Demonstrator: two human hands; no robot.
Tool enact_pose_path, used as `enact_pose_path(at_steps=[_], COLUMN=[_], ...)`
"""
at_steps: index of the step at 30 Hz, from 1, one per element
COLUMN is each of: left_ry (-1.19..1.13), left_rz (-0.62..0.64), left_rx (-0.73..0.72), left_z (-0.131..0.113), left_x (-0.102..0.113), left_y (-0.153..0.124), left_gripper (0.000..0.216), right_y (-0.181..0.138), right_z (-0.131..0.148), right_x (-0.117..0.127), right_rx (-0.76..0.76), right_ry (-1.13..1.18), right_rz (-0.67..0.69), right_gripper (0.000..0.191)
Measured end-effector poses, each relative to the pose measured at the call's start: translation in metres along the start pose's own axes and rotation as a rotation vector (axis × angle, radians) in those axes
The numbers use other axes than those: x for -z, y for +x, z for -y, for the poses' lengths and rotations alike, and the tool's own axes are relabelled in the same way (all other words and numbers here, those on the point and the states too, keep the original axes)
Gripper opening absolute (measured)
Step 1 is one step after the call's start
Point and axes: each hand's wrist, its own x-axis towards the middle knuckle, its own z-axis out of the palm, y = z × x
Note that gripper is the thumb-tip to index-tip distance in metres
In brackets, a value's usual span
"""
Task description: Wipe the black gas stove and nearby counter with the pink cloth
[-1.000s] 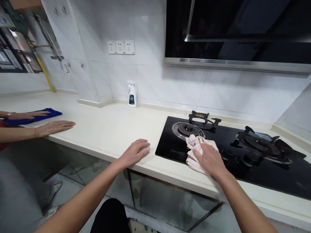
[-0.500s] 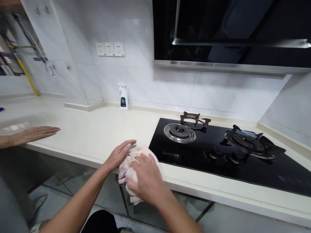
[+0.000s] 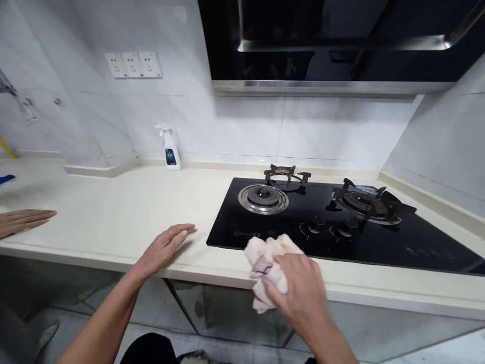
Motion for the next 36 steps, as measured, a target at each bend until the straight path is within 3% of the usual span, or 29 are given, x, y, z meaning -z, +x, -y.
enact_pose_path(at_steps=[7, 9, 12, 16, 19, 22, 25, 28, 32, 36], left_ry=[0.079, 0.094, 0.105, 0.104, 0.098, 0.089, 0.092, 0.104, 0.1, 0.104], left_rz=[0.006, 0.012, 0.012, 0.012, 0.007, -0.005, -0.022, -0.025, -0.022, -0.034], left_rx=[-0.022, -0.022, -0.031, -0.035, -0.034, -0.031, -0.036, -0.043, -0.028, -0.064], left_z=[0.004, 0.003, 0.004, 0.008, 0.01, 0.009, 0.008, 0.008, 0.009, 0.01], left_x=[-0.001, -0.002, -0.003, -0.004, -0.006, -0.007, -0.007, -0.008, -0.008, -0.011], left_y=[0.001, 0.001, 0.0, 0.0, -0.002, -0.004, -0.006, -0.008, -0.009, -0.01], left_gripper=[0.055, 0.054, 0.051, 0.048, 0.047, 0.044, 0.041, 0.039, 0.037, 0.035], right_y=[-0.032, -0.029, -0.011, 0.034, 0.07, 0.094, 0.103, 0.112, 0.134, 0.156], right_z=[-0.113, -0.123, -0.107, -0.051, -0.015, 0.001, -0.003, -0.022, -0.048, -0.068], right_x=[0.045, 0.053, 0.054, 0.034, 0.012, -0.007, -0.017, -0.02, -0.026, -0.038], right_rx=[-0.421, -0.59, -0.739, -0.528, -0.283, -0.065, 0.062, 0.018, -0.167, -0.333], right_ry=[-0.107, -0.129, -0.035, 0.225, 0.231, 0.117, 0.049, -0.091, -0.319, -0.361], right_rz=[-0.081, -0.053, 0.042, 0.037, -0.019, 0.075, 0.237, 0.3, 0.297, 0.287], right_gripper=[0.052, 0.059, 0.06, 0.048, 0.044, 0.04, 0.039, 0.036, 0.03, 0.03])
